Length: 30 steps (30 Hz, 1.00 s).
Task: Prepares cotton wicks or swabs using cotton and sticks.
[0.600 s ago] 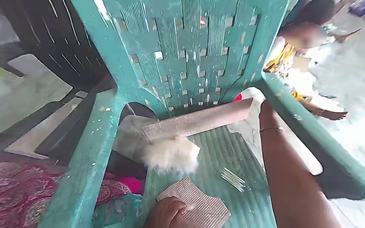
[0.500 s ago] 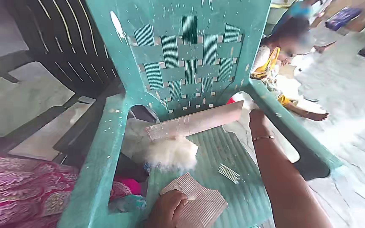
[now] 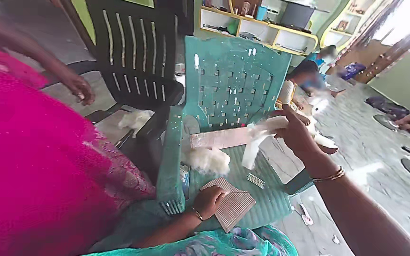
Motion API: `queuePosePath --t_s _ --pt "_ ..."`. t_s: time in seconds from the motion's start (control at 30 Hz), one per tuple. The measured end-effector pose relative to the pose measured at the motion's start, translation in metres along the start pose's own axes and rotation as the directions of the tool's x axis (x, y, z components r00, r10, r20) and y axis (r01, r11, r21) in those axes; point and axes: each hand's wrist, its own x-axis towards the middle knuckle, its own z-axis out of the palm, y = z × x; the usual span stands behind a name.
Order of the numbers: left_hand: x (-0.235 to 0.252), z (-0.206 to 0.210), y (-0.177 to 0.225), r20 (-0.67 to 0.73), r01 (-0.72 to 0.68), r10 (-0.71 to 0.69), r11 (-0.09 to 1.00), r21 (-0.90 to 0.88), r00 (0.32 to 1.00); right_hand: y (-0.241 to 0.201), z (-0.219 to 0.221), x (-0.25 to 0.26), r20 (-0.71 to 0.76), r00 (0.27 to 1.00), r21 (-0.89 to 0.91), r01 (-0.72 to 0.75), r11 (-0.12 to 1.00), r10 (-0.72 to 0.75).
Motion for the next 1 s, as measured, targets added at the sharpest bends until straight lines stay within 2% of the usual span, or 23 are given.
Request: queuePosePath --t_s 0.2,0.3,0.43,0.6,0.7,0.77,1.0 --pt "0.003 -0.014 0.004 0.179 0.048 -0.041 0.998 -0.040 0.983 -0.092 0.000 0.004 0.018 0.993 -0.097 0.121 0.988 -0.120" --pt "0.004 -0.017 0.005 0.231 0.047 -0.033 0.997 -0.056 0.972 -0.137 0.010 0.011 0.064 0.969 -0.125 0.246 0.961 -0.240" --pt "0.001 -0.019 0.002 0.222 0.031 -0.015 0.997 -0.066 0.975 -0.213 0.028 0.006 0.132 0.895 -0.198 0.446 0.873 -0.427" --pt "0.002 -0.020 0.004 0.231 -0.001 0.015 0.998 -0.060 0.973 -0.282 0.046 -0.005 0.121 0.734 -0.232 0.676 0.700 -0.668" --pt "0.003 -0.023 0.006 0.253 0.016 0.001 0.998 -0.064 0.967 -0.304 0.055 -0.010 0.122 0.657 -0.244 0.747 0.619 -0.744" --pt "0.002 -0.024 0.005 0.253 0.011 0.006 0.998 -0.069 0.968 -0.311 0.059 -0.008 0.127 0.637 -0.239 0.763 0.600 -0.760" --pt "0.003 -0.021 0.004 0.253 0.014 0.001 0.998 -0.058 0.968 -0.303 0.059 -0.007 0.097 0.735 -0.129 0.678 0.724 -0.671"
